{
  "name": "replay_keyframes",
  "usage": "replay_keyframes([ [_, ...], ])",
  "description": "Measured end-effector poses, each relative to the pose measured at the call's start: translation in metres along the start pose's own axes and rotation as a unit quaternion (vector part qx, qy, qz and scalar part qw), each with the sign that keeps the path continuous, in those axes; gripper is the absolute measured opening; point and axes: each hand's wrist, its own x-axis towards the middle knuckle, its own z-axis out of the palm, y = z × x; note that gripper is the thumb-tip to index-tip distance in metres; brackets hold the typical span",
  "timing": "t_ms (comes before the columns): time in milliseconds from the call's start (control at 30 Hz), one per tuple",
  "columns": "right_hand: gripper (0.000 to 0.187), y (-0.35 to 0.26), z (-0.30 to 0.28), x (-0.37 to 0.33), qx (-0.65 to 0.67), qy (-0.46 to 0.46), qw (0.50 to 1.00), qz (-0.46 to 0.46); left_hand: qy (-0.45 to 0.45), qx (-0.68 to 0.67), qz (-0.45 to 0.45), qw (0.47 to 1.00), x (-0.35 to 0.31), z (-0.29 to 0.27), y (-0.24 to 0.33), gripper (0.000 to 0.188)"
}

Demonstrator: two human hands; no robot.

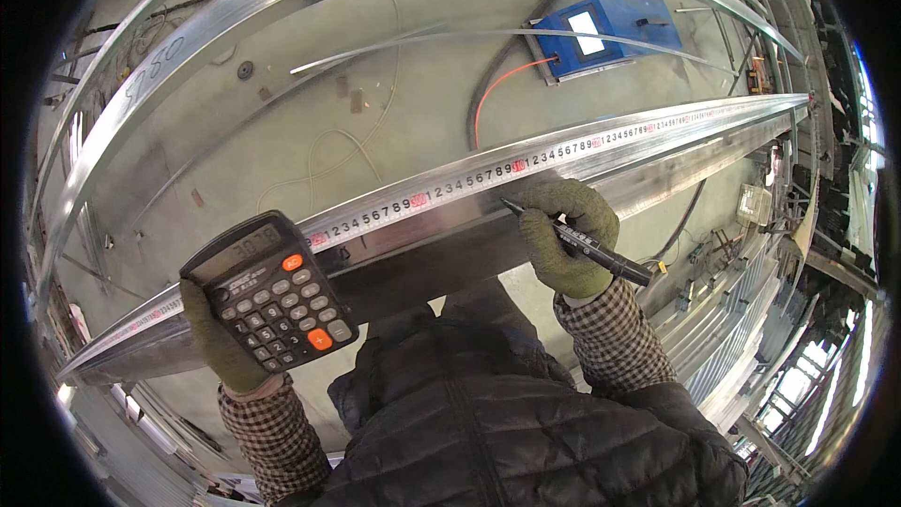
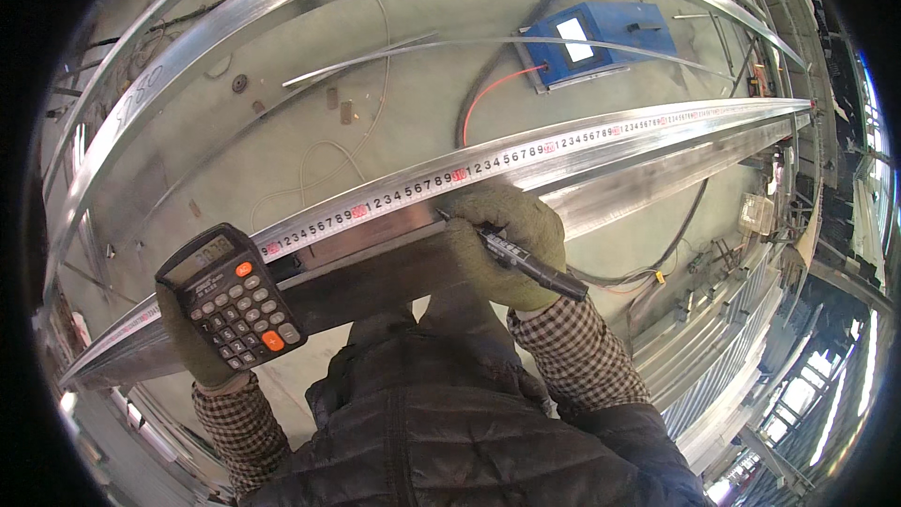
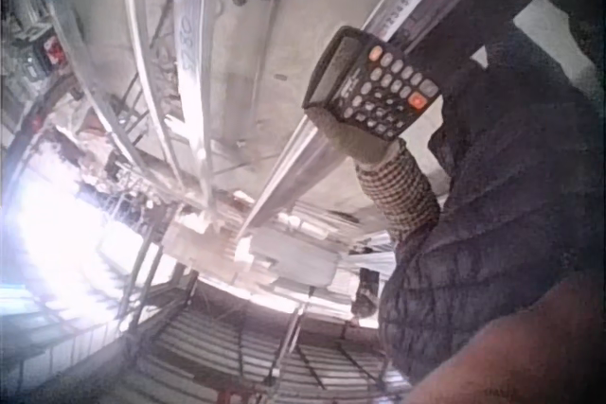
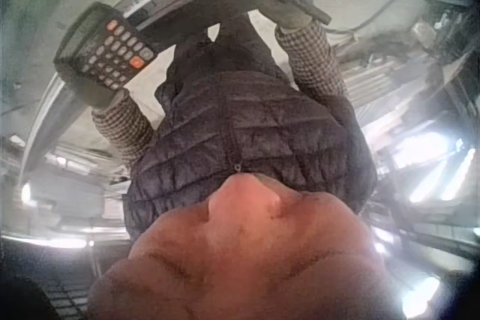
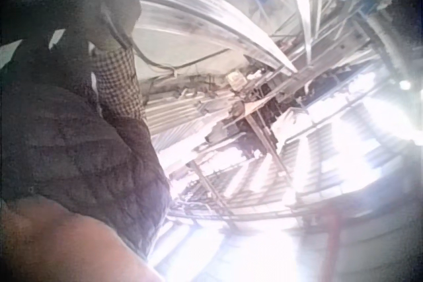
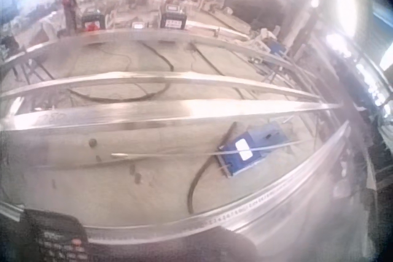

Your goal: The person measures a long metal bar with a tape measure and marks measurement points with a black marker. They use a calculator to compute intervals and repeatedly mark the bar at calculated positions.

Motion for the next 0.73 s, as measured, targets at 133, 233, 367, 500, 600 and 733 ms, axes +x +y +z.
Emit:
replay_keyframes([
  [133,0.015,0.007,-0.005,0.011,0.006,0.009,1.0,-0.003,0.038,0.011,0.02,0.999,-0.003,0.004,-0.002,0.061],
  [233,0.015,0.011,-0.005,0.013,0.023,0.001,1.0,-0.005,0.029,0.025,0.028,0.999,-0.003,0.001,-0.004,0.061],
  [367,0.015,0.01,-0.005,0.013,0.02,0.006,1.0,0.006,0.001,0.015,0.027,1.0,0.001,-0.007,0.003,0.059],
  [500,0.016,0.012,-0.01,0.019,0.003,-0.036,0.998,-0.056,0.009,0.024,0.033,0.999,-0.003,-0.007,0.0,0.054],
  [600,0.017,0.012,-0.01,0.023,-0.025,-0.044,0.994,-0.092,0.007,0.02,0.036,0.999,-0.002,-0.006,0.001,0.055],
  [733,0.02,0.013,-0.008,0.026,-0.031,-0.046,0.994,-0.096,0.017,0.03,0.051,0.998,-0.003,-0.005,-0.001,0.058],
])
